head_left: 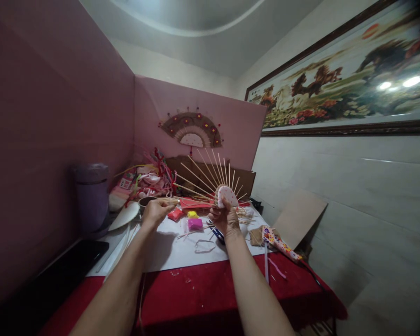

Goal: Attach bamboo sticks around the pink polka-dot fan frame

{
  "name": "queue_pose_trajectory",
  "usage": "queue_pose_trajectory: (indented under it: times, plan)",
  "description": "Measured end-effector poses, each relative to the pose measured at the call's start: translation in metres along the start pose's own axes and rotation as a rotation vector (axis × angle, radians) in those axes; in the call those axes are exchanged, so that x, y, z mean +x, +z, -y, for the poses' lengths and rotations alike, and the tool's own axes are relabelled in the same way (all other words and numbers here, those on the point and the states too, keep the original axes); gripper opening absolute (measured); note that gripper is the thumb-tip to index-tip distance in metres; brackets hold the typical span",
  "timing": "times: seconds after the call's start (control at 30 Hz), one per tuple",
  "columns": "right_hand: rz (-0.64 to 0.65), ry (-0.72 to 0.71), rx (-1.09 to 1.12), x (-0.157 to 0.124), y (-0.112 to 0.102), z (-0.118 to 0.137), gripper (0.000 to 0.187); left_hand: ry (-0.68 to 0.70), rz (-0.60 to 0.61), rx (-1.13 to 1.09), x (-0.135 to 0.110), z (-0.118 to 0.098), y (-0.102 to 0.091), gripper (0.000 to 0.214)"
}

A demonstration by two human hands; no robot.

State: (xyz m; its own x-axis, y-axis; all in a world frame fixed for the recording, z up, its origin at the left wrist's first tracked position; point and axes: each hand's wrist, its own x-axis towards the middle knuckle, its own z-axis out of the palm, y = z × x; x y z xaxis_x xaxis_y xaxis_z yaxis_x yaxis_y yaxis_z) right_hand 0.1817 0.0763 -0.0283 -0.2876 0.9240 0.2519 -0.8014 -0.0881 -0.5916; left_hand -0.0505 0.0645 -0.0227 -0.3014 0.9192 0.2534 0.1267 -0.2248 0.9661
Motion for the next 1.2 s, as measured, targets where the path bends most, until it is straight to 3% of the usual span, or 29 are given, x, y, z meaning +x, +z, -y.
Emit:
queue_pose_trajectory:
  times: [0.13, 0.4, 0.63, 0.8, 1.2]
  plan:
    - [0.018, 0.026, 0.022, 0.001, 0.001, -0.002, 0.021, 0.038, -0.088, 0.268, -0.003, 0.001, 0.001, 0.023]
    - [0.092, 0.066, 0.078, 0.003, -0.001, -0.005, 0.022, 0.075, -0.166, 0.58, -0.014, -0.007, 0.007, 0.02]
    - [0.031, 0.059, 0.06, 0.002, 0.005, -0.005, 0.021, 0.023, -0.038, 0.891, -0.013, -0.003, 0.011, 0.018]
    - [-0.005, 0.057, 0.08, 0.002, 0.008, -0.005, 0.017, 0.018, 0.014, 0.966, -0.013, 0.0, 0.014, 0.026]
    - [0.057, 0.126, 0.07, 0.003, 0.008, -0.006, 0.025, 0.008, 0.051, 1.012, -0.014, 0.004, 0.015, 0.02]
